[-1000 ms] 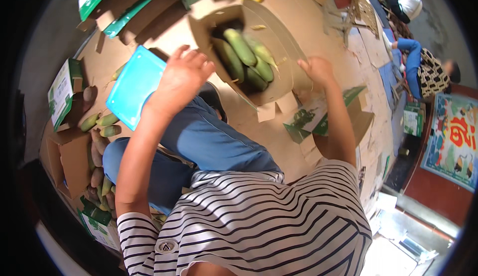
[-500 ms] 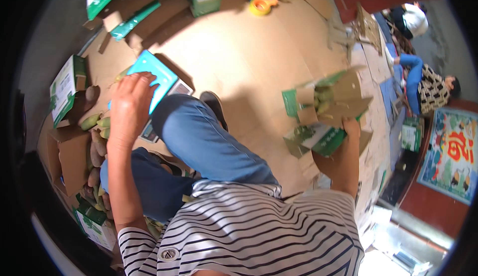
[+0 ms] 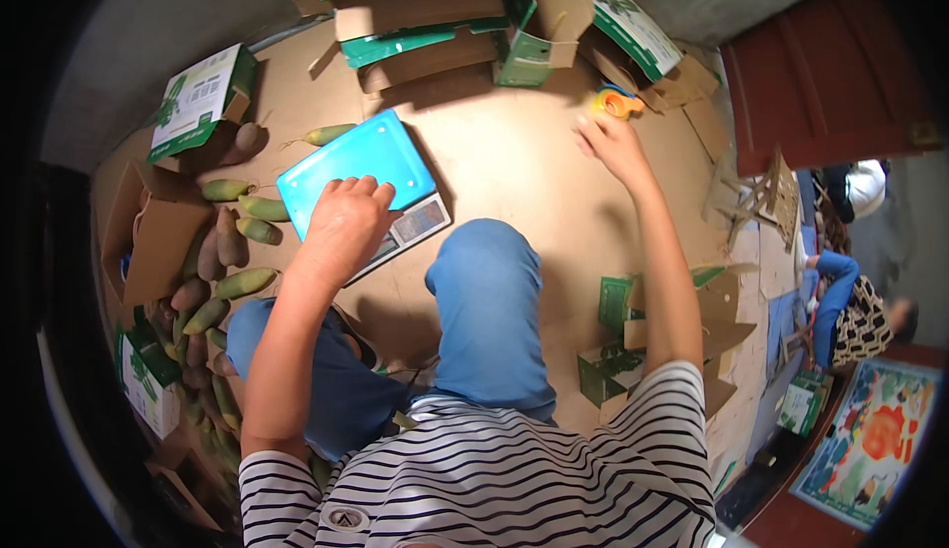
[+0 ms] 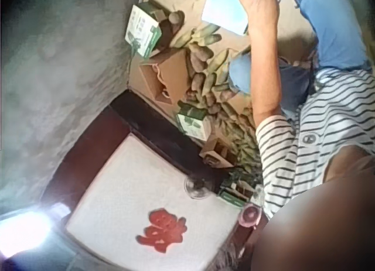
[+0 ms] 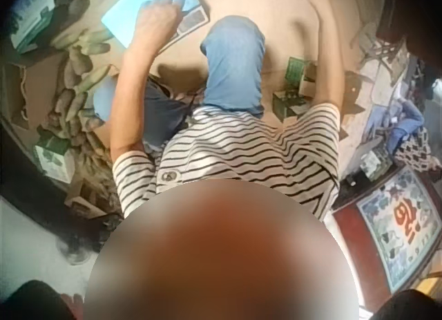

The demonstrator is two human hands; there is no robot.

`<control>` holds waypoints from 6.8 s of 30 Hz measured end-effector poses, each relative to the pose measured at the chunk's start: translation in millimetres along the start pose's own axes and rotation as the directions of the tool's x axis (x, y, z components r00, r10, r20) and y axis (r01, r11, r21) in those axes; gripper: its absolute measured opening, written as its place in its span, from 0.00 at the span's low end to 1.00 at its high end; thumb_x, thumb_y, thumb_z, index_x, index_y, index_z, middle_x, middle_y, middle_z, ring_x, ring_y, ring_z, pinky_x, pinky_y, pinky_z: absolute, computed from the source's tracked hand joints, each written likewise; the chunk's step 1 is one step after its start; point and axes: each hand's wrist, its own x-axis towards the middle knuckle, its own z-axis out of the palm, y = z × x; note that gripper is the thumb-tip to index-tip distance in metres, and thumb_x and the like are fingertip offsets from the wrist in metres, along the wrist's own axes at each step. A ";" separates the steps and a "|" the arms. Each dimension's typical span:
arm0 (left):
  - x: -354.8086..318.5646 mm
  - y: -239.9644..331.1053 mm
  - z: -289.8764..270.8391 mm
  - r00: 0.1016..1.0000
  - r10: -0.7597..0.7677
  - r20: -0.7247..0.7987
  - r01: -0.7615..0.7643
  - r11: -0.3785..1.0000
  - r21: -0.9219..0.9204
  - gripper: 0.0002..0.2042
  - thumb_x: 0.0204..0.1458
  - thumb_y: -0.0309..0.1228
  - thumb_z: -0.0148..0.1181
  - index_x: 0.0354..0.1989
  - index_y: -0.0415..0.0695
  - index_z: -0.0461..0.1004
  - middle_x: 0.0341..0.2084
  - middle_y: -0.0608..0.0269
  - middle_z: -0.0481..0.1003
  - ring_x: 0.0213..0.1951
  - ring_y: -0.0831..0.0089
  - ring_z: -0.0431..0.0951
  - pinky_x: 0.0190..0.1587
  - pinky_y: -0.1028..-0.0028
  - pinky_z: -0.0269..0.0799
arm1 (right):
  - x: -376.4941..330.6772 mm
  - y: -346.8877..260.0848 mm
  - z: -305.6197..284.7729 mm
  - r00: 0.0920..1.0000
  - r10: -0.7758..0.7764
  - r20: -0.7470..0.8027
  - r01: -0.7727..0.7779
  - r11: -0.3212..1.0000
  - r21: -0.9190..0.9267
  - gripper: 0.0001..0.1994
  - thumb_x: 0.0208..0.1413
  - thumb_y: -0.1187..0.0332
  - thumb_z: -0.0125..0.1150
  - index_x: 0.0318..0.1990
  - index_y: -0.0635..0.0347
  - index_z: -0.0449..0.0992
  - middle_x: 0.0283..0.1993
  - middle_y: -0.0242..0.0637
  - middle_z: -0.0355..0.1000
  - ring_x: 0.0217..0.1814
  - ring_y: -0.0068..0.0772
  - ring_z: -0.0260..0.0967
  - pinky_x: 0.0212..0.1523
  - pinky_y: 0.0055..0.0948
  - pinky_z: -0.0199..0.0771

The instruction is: Sort and pack green radishes or similar vegetables into cardboard boxes for shipping.

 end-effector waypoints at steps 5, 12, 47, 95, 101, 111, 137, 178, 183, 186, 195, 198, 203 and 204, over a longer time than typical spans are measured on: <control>-7.8 -10.1 4.7 0.998 -0.055 0.033 0.055 0.998 0.013 0.10 0.50 0.37 0.61 0.32 0.43 0.73 0.29 0.57 0.74 0.36 0.59 0.76 0.41 0.63 0.70 | 135.0 -98.2 85.0 0.999 0.016 -0.048 0.015 0.816 0.578 0.14 0.61 0.59 0.54 0.45 0.60 0.75 0.38 0.31 0.75 0.37 0.23 0.72 0.37 0.22 0.72; -16.7 -15.2 9.4 0.988 -0.103 0.118 0.102 0.995 0.018 0.11 0.48 0.37 0.62 0.33 0.43 0.74 0.29 0.59 0.74 0.36 0.61 0.76 0.41 0.63 0.70 | 258.5 -143.3 139.9 0.989 0.150 0.008 -0.074 0.442 0.894 0.24 0.54 0.57 0.61 0.57 0.55 0.70 0.65 0.48 0.53 0.66 0.51 0.55 0.60 0.47 0.64; -26.2 -26.9 9.6 0.986 -0.149 0.069 0.150 0.988 -0.016 0.12 0.48 0.38 0.63 0.33 0.43 0.74 0.28 0.58 0.74 0.35 0.61 0.76 0.37 0.63 0.69 | 86.0 -228.4 51.9 0.897 -0.396 -0.194 0.436 0.864 0.253 0.12 0.56 0.63 0.64 0.40 0.64 0.77 0.33 0.31 0.77 0.32 0.18 0.73 0.34 0.18 0.73; -78.8 35.9 -77.9 0.973 0.022 -0.229 -0.121 0.897 -0.425 0.13 0.46 0.38 0.60 0.29 0.38 0.76 0.25 0.48 0.76 0.32 0.53 0.79 0.40 0.57 0.73 | -31.0 -150.4 285.7 0.574 -0.458 0.679 0.729 -0.093 -0.678 0.34 0.52 0.70 0.49 0.68 0.66 0.49 0.70 0.52 0.51 0.71 0.50 0.49 0.68 0.39 0.53; -239.7 -70.7 -49.4 0.614 -0.689 -0.386 0.478 0.713 -0.513 0.16 0.53 0.36 0.61 0.48 0.42 0.74 0.39 0.58 0.76 0.41 0.68 0.77 0.42 0.72 0.73 | -15.1 -150.3 281.0 0.499 -0.531 0.685 0.771 -0.090 -0.631 0.26 0.57 0.74 0.44 0.66 0.63 0.56 0.65 0.49 0.58 0.64 0.47 0.59 0.60 0.38 0.65; -540.6 14.1 166.0 -0.168 -0.779 0.604 0.979 -0.058 0.197 0.17 0.50 0.37 0.58 0.45 0.41 0.73 0.42 0.44 0.75 0.48 0.50 0.75 0.47 0.56 0.71 | -32.4 -180.7 274.8 0.628 -0.416 0.658 0.763 0.165 -0.624 0.45 0.39 0.78 0.67 0.68 0.55 0.52 0.67 0.48 0.56 0.67 0.49 0.55 0.66 0.39 0.61; -476.6 -22.5 243.4 -0.070 -0.899 0.432 0.814 -0.302 -0.497 0.32 0.38 0.41 0.73 0.49 0.35 0.70 0.44 0.48 0.75 0.46 0.58 0.76 0.49 0.67 0.70 | -30.5 -173.1 284.8 0.605 -0.558 0.568 0.755 0.176 -0.632 0.40 0.35 0.77 0.66 0.63 0.61 0.60 0.60 0.48 0.63 0.61 0.46 0.62 0.53 0.39 0.70; -410.3 -119.2 219.7 0.358 -0.875 0.325 0.921 0.389 0.032 0.17 0.47 0.34 0.61 0.45 0.42 0.71 0.48 0.52 0.73 0.50 0.52 0.72 0.48 0.56 0.70 | -31.9 -175.6 279.1 0.642 -0.442 0.626 0.752 0.208 -0.625 0.45 0.34 0.71 0.72 0.65 0.64 0.55 0.60 0.47 0.61 0.63 0.46 0.58 0.61 0.39 0.62; -415.7 -119.2 250.9 0.447 -0.850 0.281 0.859 0.495 0.132 0.22 0.51 0.33 0.55 0.56 0.46 0.65 0.61 0.57 0.63 0.61 0.57 0.62 0.57 0.53 0.63 | -29.6 -180.8 286.5 0.637 -0.439 0.633 0.753 0.178 -0.634 0.45 0.35 0.73 0.71 0.65 0.64 0.55 0.60 0.49 0.61 0.63 0.47 0.58 0.62 0.40 0.62; -416.1 -129.2 260.0 0.506 -0.800 0.322 0.802 0.574 0.166 0.24 0.52 0.30 0.53 0.60 0.48 0.63 0.63 0.59 0.60 0.62 0.58 0.61 0.59 0.53 0.60 | -33.1 -187.4 286.5 0.652 -0.414 0.635 0.747 0.203 -0.634 0.44 0.35 0.75 0.69 0.66 0.64 0.55 0.61 0.50 0.61 0.64 0.48 0.58 0.63 0.40 0.61; -412.3 -126.1 282.1 0.377 -0.775 0.507 0.717 0.591 0.370 0.13 0.51 0.31 0.52 0.46 0.50 0.71 0.43 0.62 0.70 0.50 0.63 0.69 0.46 0.62 0.68 | -34.5 -192.6 286.4 0.675 -0.360 0.644 0.728 0.179 -0.662 0.43 0.38 0.77 0.63 0.67 0.64 0.53 0.63 0.51 0.59 0.66 0.49 0.56 0.65 0.42 0.58; -422.1 -118.2 286.6 0.467 -0.794 0.389 0.693 0.602 0.396 0.12 0.51 0.31 0.51 0.44 0.50 0.70 0.41 0.62 0.71 0.48 0.63 0.71 0.42 0.62 0.70 | -30.6 -189.1 286.0 0.683 -0.362 0.634 0.719 0.182 -0.670 0.48 0.36 0.78 0.65 0.69 0.59 0.49 0.64 0.49 0.58 0.68 0.48 0.55 0.65 0.42 0.59; -434.3 -110.4 268.6 0.495 -0.829 0.261 0.805 0.550 0.222 0.11 0.46 0.27 0.57 0.40 0.49 0.69 0.41 0.57 0.70 0.47 0.59 0.72 0.39 0.60 0.73 | -30.1 -185.6 285.2 0.673 -0.394 0.626 0.724 0.173 -0.668 0.46 0.36 0.75 0.66 0.67 0.63 0.51 0.63 0.50 0.59 0.66 0.49 0.56 0.65 0.41 0.59; -435.8 -106.0 257.8 0.488 -0.848 0.208 0.841 0.520 0.151 0.14 0.44 0.27 0.59 0.41 0.47 0.69 0.42 0.55 0.70 0.47 0.56 0.71 0.41 0.59 0.72 | -30.2 -185.5 286.0 0.653 -0.415 0.633 0.739 0.167 -0.653 0.45 0.36 0.73 0.67 0.66 0.66 0.53 0.61 0.51 0.60 0.64 0.49 0.58 0.64 0.41 0.59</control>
